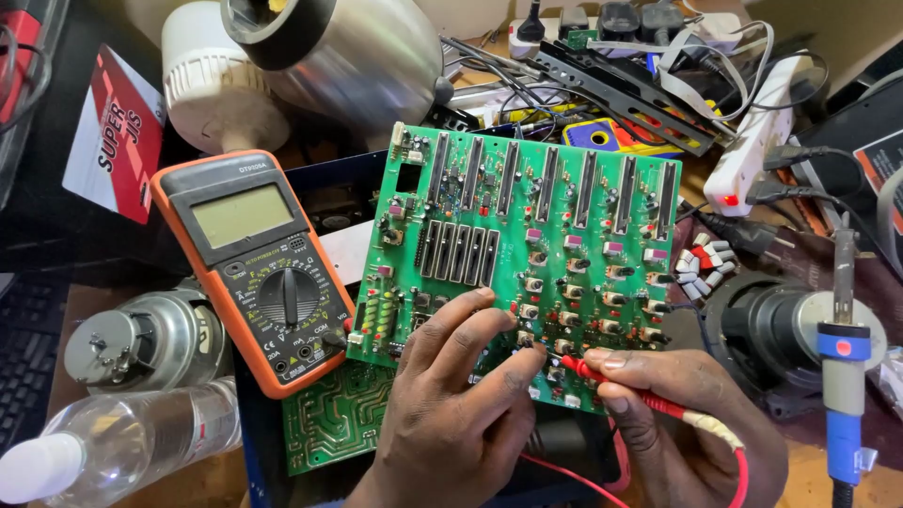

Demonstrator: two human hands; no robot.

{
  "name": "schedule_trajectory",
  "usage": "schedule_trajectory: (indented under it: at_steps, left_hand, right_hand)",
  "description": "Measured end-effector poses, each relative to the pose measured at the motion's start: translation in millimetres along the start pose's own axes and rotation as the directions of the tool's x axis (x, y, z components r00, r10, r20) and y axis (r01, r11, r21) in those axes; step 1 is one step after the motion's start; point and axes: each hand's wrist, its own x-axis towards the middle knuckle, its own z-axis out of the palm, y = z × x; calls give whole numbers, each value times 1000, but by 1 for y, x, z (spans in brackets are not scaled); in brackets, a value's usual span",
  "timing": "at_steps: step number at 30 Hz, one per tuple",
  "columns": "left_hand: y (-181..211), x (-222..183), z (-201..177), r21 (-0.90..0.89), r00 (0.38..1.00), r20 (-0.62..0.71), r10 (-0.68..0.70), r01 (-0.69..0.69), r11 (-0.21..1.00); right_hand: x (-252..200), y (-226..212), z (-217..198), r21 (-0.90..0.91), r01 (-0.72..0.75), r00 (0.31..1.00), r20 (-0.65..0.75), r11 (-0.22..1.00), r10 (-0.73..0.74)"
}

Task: Testing electronic components on a printed circuit board with a multimeter and soldering a connection.

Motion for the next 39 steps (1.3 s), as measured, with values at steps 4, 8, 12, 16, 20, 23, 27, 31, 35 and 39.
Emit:
schedule_trajectory:
  at_steps: [4, 8, 12, 16, 20, 23, 27, 31, 35, 39]
  left_hand:
    - [-1, -1, 1, -20, 1000, 1, -1, 1, 1000]
    - [-1, -1, 1, -14, 1000, -8, 3, -3, 1000]
    - [0, 0, 1, -17, 1000, -10, 3, -3, 1000]
    - [0, 0, 0, -16, 1000, -12, 3, -3, 1000]
    - [0, 1, 0, -19, 1000, -10, 2, -2, 1000]
    - [0, 0, 0, -18, 1000, -17, 4, -4, 1000]
    - [0, 0, 0, -13, 1000, -3, -6, 6, 1000]
    - [0, 0, 1, 0, 1000, -19, 1, -1, 1000]
    - [0, 0, 1, -3, 1000, -12, -1, 1, 1000]
    - [1, 0, 0, 8, 1000, -3, -3, 3, 1000]
  right_hand:
    - [1, 3, -3, -4, 7, 1000, 15, 1000, -7]
    - [0, 3, -3, -1, 8, 1000, 25, 1000, -7]
    - [1, 1, -2, -1, 2, 1000, 16, 1000, -2]
    - [0, 2, -2, -6, 7, 1000, 10, 1000, -7]
    - [1, 2, -4, 5, -16, 999, 29, 1000, 16]
    - [1, 5, -6, 4, 3, 999, 49, 1000, -3]
    - [0, 5, -5, -2, 13, 999, 29, 1000, -13]
    - [0, 3, -4, 0, -16, 1000, 15, 1000, 16]
    - [1, 5, -5, 7, 0, 999, 40, 1000, 0]
    - [0, 2, -4, 7, -13, 999, 35, 1000, 13]
